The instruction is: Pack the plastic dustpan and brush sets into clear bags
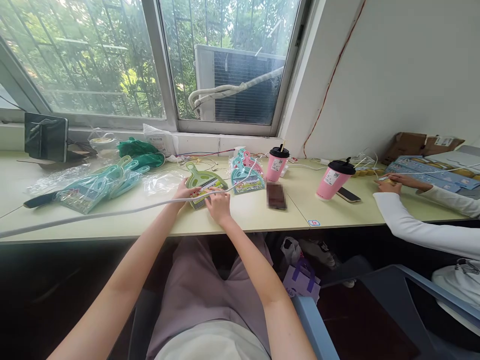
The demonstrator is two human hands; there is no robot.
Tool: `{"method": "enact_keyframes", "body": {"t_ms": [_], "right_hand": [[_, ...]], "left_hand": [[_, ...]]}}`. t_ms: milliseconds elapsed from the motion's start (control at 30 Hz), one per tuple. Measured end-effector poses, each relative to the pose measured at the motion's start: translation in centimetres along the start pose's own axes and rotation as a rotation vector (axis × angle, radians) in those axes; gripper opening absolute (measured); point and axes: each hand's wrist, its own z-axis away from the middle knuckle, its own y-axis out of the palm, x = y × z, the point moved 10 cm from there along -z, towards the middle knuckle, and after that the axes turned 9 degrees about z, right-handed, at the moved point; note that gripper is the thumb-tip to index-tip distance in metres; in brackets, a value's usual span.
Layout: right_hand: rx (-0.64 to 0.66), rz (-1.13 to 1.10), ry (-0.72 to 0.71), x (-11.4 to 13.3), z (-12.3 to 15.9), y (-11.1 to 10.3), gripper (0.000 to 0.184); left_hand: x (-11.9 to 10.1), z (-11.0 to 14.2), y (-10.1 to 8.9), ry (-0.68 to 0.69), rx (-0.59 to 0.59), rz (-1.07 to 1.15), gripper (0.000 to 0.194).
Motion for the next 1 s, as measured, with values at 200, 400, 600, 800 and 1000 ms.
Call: {"method": "enact_keyframes", "body": {"t_ms": [200,400,600,800,1000], "right_hand": [[-0.248,-0.396,0.557,-7.6,1.3,-0.8,0.026],[0.072,-1.315,0.745,-6.4,-0.8,7.0,0.023],[0.075,-1.439,0.778,-4.4,-2.8,9.1,0.017],[-0.082,-1.489,0.890,-7.2,-1.4,8.3,0.015],[-0.162,-1.502,0.920,-8.0,-0.8,7.7,0.020]], "left_hand": [[-1.1,0.6,0.3,-0.003,-0.040,0.029,0.065],[-2.3,0.6,0.0,0.086,-0.078,0.048,0.064],[-2.6,0.6,-0.3,0.122,-0.105,-0.052,0.063],[-6.6,1.5,-1.2,0.420,-0.190,-0.393,0.037],[-5.2,0.3,-3.9,0.354,-0.192,-0.833,0.007]]}}
